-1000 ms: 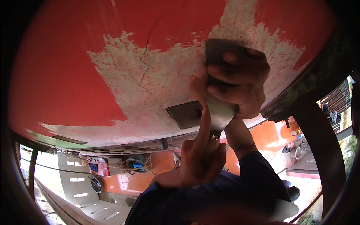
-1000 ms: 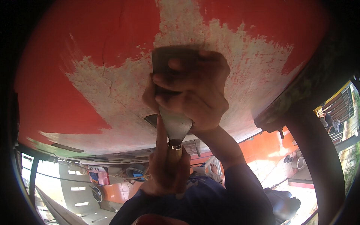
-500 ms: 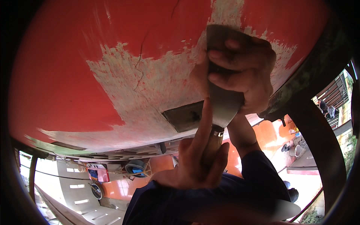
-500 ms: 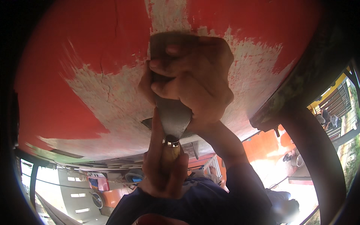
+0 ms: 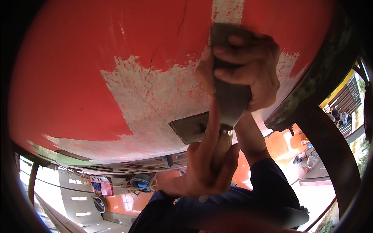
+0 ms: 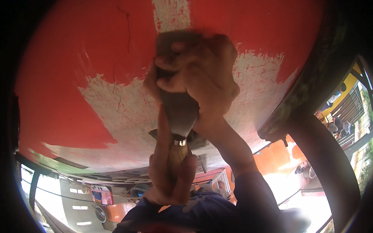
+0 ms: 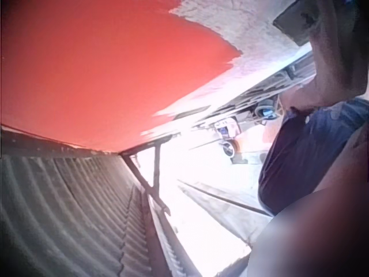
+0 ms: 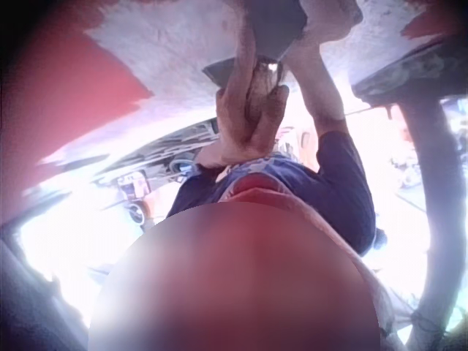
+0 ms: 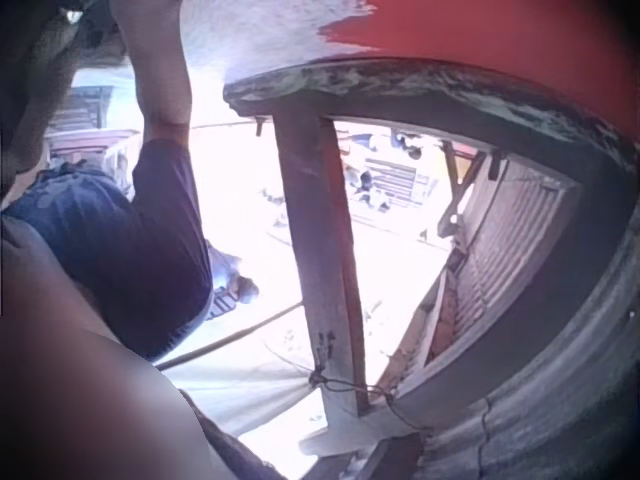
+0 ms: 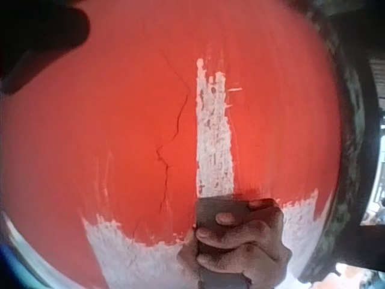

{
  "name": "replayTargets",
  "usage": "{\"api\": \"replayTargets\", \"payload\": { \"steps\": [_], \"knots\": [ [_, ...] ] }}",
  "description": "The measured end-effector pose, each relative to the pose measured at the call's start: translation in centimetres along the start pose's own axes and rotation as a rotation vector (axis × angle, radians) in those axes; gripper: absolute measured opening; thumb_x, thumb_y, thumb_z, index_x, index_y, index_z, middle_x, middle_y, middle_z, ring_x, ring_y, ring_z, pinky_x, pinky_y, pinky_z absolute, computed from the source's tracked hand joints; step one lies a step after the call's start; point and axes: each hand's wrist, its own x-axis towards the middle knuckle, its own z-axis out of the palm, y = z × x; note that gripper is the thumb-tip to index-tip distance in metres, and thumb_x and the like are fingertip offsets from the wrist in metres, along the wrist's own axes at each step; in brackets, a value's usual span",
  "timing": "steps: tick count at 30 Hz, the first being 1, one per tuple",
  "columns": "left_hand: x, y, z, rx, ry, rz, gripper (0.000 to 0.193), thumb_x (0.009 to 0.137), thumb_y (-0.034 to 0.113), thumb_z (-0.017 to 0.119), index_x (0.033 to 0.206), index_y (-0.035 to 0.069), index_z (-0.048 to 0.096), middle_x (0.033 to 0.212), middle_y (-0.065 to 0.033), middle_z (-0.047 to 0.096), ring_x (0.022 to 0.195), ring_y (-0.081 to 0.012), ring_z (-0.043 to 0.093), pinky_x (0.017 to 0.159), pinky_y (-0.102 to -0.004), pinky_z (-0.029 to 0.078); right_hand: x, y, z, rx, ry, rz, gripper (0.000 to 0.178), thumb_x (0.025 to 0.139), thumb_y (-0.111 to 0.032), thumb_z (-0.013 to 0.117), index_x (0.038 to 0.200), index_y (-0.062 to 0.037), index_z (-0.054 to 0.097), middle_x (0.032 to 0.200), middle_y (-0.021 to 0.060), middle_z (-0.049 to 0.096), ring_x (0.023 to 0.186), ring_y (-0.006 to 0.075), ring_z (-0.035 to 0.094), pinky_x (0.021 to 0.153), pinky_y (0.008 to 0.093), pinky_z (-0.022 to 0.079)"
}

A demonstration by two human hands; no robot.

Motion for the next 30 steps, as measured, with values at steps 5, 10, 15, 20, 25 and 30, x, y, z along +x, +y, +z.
{"api": "replayTargets", "payload": {
  "steps": [5, 10, 15, 20, 25, 30],
  "knots": [
    [0.8, -2.5, 0.4, 0.093, 0.041, 0.254, 0.081, 0.087, 0.007, 0.048, 0.155, -0.010, 0.008, 0.108, -0.0180, 0.065, 0.073, -0.0122, 0.056, 0.061, -0.0274, 0.046, 1.2, 0.5, -4.0, -0.150, -0.330, -0.065, 0.038, 0.056, -0.012, 0.088, 0.087, -0.0120, 0.066, 0.100, 0.0075, 0.070, 0.098, 0.0256, 0.065, 0.095, 0.0445, 0.046],
    [-4.9, -5.8, 0.7, -0.010, -0.040, 0.056, 0.078, 0.083, 0.002, 0.054, 0.150, -0.017, 0.019, 0.082, -0.0208, 0.063, 0.072, -0.0366, 0.066, 0.078, -0.0402, 0.051, -2.8, -7.0, -10.3, -0.135, -0.284, 0.557, 0.044, 0.089, -0.019, 0.066, 0.124, 0.0019, 0.051, 0.123, 0.0219, 0.053, 0.118, 0.0337, 0.053, 0.094, 0.0438, 0.047],
    [-9.0, -8.8, 3.2, -0.103, 0.050, 0.012, 0.073, 0.088, 0.007, 0.052, 0.150, -0.015, 0.021, 0.089, -0.0200, 0.065, 0.076, -0.0398, 0.066, 0.078, -0.0427, 0.052, -7.6, -16.3, -12.0, 0.339, -0.434, 1.280, 0.049, 0.101, -0.033, 0.046, 0.130, 0.0073, 0.046, 0.123, 0.0192, 0.051, 0.111, 0.0267, 0.053, 0.092, 0.0371, 0.044],
    [-10.4, -9.8, 0.0, 0.323, -0.023, -0.037, 0.049, 0.090, 0.010, 0.056, 0.139, 0.005, 0.056, 0.112, -0.0165, 0.063, 0.085, -0.0329, 0.069, 0.071, -0.0401, 0.057, -8.6, -15.4, -11.7, 0.311, -0.529, 1.579, 0.033, 0.104, -0.027, 0.048, 0.114, 0.0025, 0.060, 0.073, 0.0072, 0.062, 0.054, 0.0139, 0.056, 0.054, 0.0272, 0.046],
    [-10.6, -9.7, -4.6, 0.547, 0.438, -0.105, 0.065, 0.069, -0.014, 0.051, 0.128, 0.008, 0.065, 0.146, -0.0208, 0.046, 0.138, -0.0406, 0.046, 0.086, -0.0363, 0.055, -7.1, -14.4, -12.3, 0.691, -0.443, 1.945, 0.034, 0.106, -0.029, 0.044, 0.112, 0.0028, 0.053, 0.065, 0.0062, 0.052, 0.036, 0.0108, 0.045, 0.032, 0.0245, 0.035],
    [-9.4, -9.5, -7.4, 0.626, 0.607, 0.274, 0.044, 0.072, -0.018, 0.048, 0.105, 0.006, 0.063, 0.155, -0.0249, 0.034, 0.142, -0.0439, 0.038, 0.088, -0.0382, 0.058, -7.0, -15.5, -11.3, 1.072, -0.394, 2.092, 0.032, 0.105, -0.031, 0.047, 0.118, -0.0023, 0.043, 0.074, 0.0044, 0.047, 0.038, 0.0109, 0.045, 0.032, 0.0243, 0.037]
  ]
}}
